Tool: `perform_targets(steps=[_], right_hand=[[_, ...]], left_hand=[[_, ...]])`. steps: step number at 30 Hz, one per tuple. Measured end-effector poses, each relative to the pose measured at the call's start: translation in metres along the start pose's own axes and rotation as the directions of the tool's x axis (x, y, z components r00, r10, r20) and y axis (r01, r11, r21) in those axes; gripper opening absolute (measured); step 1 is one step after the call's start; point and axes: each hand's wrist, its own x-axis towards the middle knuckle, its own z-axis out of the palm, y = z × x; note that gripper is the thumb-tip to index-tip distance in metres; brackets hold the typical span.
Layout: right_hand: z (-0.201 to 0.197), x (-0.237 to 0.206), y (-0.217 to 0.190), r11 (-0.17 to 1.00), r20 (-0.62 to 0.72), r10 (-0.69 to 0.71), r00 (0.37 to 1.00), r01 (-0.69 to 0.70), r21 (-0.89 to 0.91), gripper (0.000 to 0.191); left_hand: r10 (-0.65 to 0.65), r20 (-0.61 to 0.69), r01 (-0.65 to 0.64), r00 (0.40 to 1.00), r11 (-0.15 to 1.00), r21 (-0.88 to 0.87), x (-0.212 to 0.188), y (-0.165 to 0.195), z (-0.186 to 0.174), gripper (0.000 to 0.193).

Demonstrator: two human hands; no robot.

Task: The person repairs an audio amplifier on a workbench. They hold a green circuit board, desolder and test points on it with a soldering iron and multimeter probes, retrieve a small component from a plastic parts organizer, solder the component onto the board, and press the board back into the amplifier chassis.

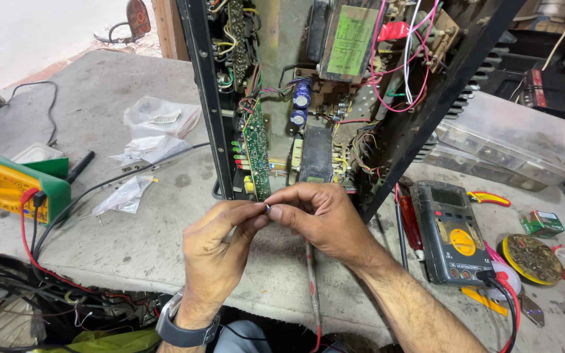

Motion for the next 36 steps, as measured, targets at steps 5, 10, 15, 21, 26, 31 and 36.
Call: perform_targets(steps=[5, 10, 15, 21, 26, 31, 36], right_hand=[[0.0, -0.001, -0.001, 0.999, 0.014, 0.012, 1.0, -0.013, 0.045, 0.021], [-0.002, -0.003, -0.002, 0.994, 0.059, 0.043, 0.997, -0.049, 0.099, 0.024], [-0.005, -0.004, 0.001, 0.986, 0.124, 0.13, 0.984, -0.142, 0.09, 0.025], [-0.006, -0.003, 0.005, 0.967, 0.229, 0.177, 0.957, -0.212, 0.143, 0.027], [-0.002, -0.004, 0.006, 0.97, 0.217, 0.191, 0.957, -0.218, 0.106, 0.025], [-0.001, -0.005, 0.007, 0.949, 0.226, 0.219, 0.949, -0.261, 0.175, 0.024], [0.0, -0.005, 0.009, 0.896, 0.261, 0.25, 0.933, -0.325, 0.303, 0.02]], left_hand=[[0.091, -0.019, -0.087, 0.996, 0.984, 0.157, 0.001, 0.004, 0.003, 0.025], [0.11, -0.011, -0.106, 0.994, 0.976, 0.192, 0.0, 0.01, 0.002, 0.027], [0.189, 0.034, -0.191, 0.981, 0.945, 0.264, 0.001, 0.012, 0.001, 0.026], [0.282, 0.134, -0.313, 0.95, 0.861, 0.401, 0.001, 0.017, 0.0, 0.031], [0.318, 0.221, -0.387, 0.922, 0.755, 0.529, -0.003, 0.02, 0.002, 0.032], [0.36, 0.204, -0.408, 0.91, 0.696, 0.591, -0.005, 0.018, 0.009, 0.03], [0.338, 0.173, -0.376, 0.925, 0.756, 0.536, -0.005, 0.014, 0.006, 0.031]])
